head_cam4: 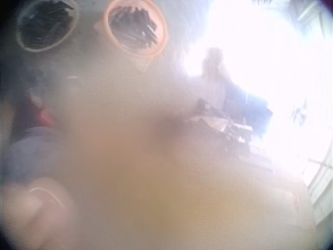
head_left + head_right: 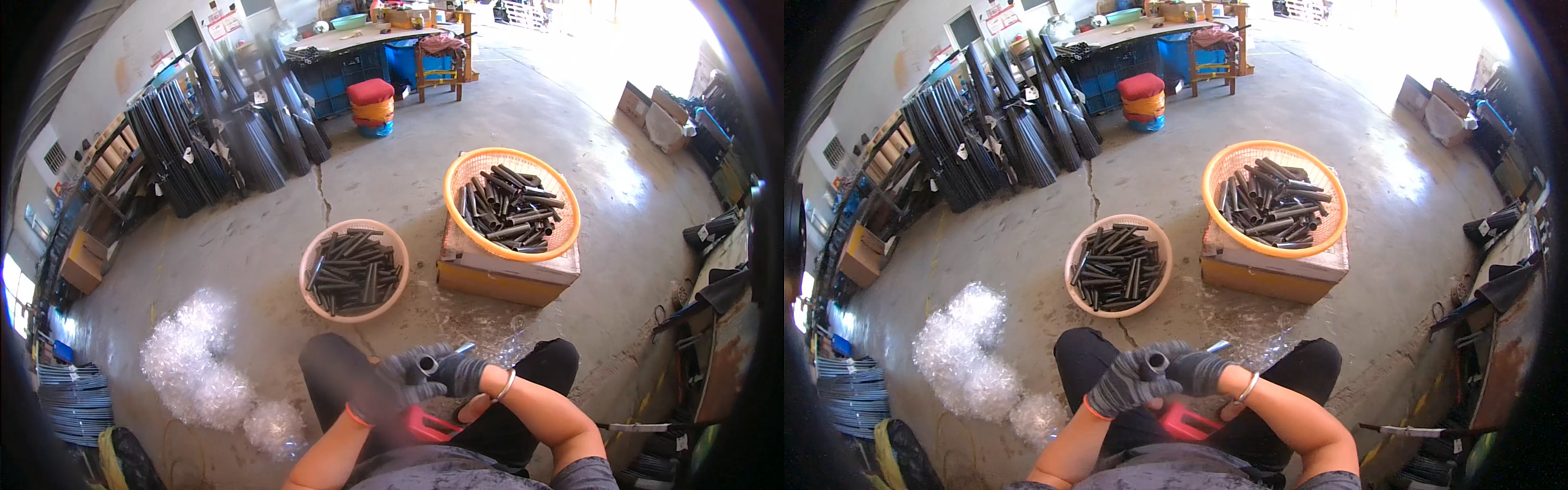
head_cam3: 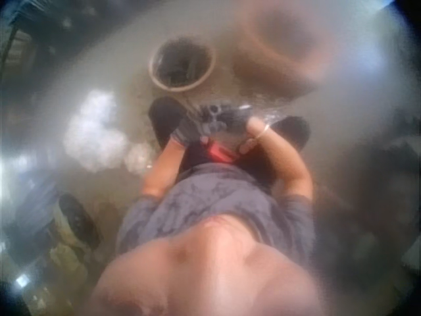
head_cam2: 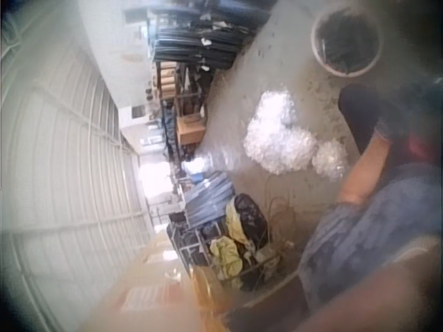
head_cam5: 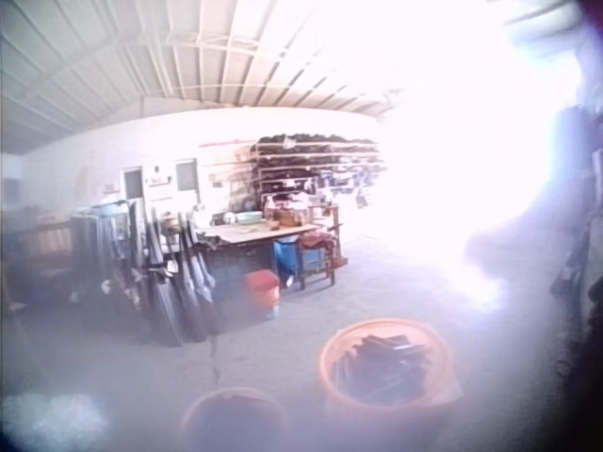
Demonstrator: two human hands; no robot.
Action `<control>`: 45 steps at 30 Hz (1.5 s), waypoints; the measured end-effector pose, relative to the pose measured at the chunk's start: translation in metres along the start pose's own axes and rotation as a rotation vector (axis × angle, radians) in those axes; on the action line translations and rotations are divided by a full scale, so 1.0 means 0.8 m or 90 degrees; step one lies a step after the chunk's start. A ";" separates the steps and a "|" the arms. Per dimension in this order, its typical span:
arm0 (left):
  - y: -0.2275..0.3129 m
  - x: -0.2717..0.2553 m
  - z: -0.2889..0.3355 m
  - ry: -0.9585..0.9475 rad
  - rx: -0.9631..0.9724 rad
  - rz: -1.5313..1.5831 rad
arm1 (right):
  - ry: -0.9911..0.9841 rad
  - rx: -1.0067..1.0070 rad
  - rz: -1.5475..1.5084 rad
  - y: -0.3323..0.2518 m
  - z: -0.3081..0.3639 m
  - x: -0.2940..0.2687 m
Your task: The person sorts black metal pipes from one basket into another by picking up several at a time and placing them individually into the larger basket.
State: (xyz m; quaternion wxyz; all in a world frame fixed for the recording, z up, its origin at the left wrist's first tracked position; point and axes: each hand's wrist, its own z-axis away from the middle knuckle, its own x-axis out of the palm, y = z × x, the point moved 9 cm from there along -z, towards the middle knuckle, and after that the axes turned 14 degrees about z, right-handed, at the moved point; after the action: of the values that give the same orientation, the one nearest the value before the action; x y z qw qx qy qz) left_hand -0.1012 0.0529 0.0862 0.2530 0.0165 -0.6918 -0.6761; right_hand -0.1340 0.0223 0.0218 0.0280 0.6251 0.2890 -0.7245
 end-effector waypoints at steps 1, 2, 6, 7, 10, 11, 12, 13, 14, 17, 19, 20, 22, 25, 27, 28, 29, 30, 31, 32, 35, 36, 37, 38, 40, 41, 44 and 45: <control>-0.002 0.014 0.000 -0.045 0.001 -0.115 | 0.056 0.067 -0.148 0.001 0.007 -0.016; -0.004 0.018 -0.003 -0.048 0.017 -0.114 | 0.113 0.132 -0.294 -0.002 0.017 -0.031; -0.052 -0.018 -0.023 -0.008 -0.064 0.004 | 0.224 0.153 -0.199 0.027 0.027 -0.012; -0.067 -0.035 -0.017 0.030 -0.120 0.064 | 0.092 0.207 -0.141 0.039 0.017 -0.002; -0.068 -0.087 -0.012 0.179 -0.066 0.362 | 0.229 0.184 -0.143 0.066 0.040 -0.028; -0.071 -0.111 0.000 0.278 -0.026 0.319 | 0.217 0.121 0.004 0.082 0.049 -0.025; -0.089 -0.127 0.009 0.388 -0.019 0.501 | 0.274 0.170 -0.122 0.095 0.056 -0.038; -0.095 -0.136 0.010 0.403 0.037 0.602 | 0.291 0.217 -0.273 0.084 0.056 -0.065; -0.101 -0.142 0.007 0.360 0.059 0.657 | 0.307 0.225 -0.266 0.075 0.055 -0.090; -0.108 -0.153 0.003 0.368 0.071 0.677 | 0.316 0.244 -0.167 0.064 0.057 -0.134; -0.095 -0.157 0.009 0.376 0.080 0.684 | 0.337 0.255 -0.193 0.066 0.067 -0.153; -0.086 -0.162 0.014 0.382 0.089 0.685 | 0.372 0.245 -0.227 0.064 0.071 -0.166; -0.082 -0.177 0.028 0.420 0.086 0.652 | 0.344 0.270 -0.177 0.053 0.075 -0.192; -0.078 -0.172 0.028 0.457 0.078 0.618 | 0.395 0.317 -0.208 0.058 0.096 -0.220; -0.094 -0.170 0.031 0.453 0.058 0.650 | 0.459 0.287 -0.128 0.051 0.101 -0.253; -0.105 -0.170 0.035 0.446 0.043 0.668 | 0.505 0.269 -0.125 0.051 0.102 -0.268; -0.121 -0.166 0.033 0.429 0.021 0.686 | 0.519 0.263 -0.051 0.047 0.106 -0.287; -0.137 -0.161 0.030 0.412 -0.002 0.705 | 0.535 0.261 0.022 0.042 0.111 -0.305; -0.151 -0.161 0.030 0.416 -0.017 0.691 | 0.558 0.239 0.061 0.035 0.110 -0.324; -0.164 -0.159 0.030 0.421 -0.034 0.676 | 0.544 0.307 0.080 0.033 0.116 -0.337; -0.186 -0.140 0.030 0.456 -0.089 0.672 | 0.593 0.309 0.173 0.022 0.138 -0.375; -0.196 -0.136 0.029 0.460 -0.102 0.684 | 0.608 0.312 0.199 0.020 0.147 -0.383; -0.203 -0.130 0.028 0.462 -0.113 0.698 | 0.621 0.321 0.226 0.017 0.158 -0.397; -0.209 -0.118 0.018 0.435 -0.135 0.694 | 0.630 0.343 0.266 0.013 0.177 -0.409; -0.225 -0.108 0.010 0.464 -0.165 0.692 | 0.649 0.382 0.333 0.009 0.214 -0.434; -0.239 -0.106 0.006 0.470 -0.178 0.705 | 0.654 0.404 0.367 0.007 0.232 -0.444; -0.260 -0.112 0.011 0.504 -0.175 0.708 | 0.668 0.469 0.432 0.027 0.285 -0.461; -0.256 -0.110 0.008 0.501 -0.161 0.730 | 0.666 0.503 0.454 0.039 0.308 -0.463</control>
State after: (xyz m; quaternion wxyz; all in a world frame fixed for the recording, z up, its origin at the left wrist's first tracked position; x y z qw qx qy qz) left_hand -0.0923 0.0735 -0.1352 0.8007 -0.1367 -0.3644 -0.4554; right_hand -0.2604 -0.2339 0.3641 -0.1066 0.9075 -0.2379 -0.3293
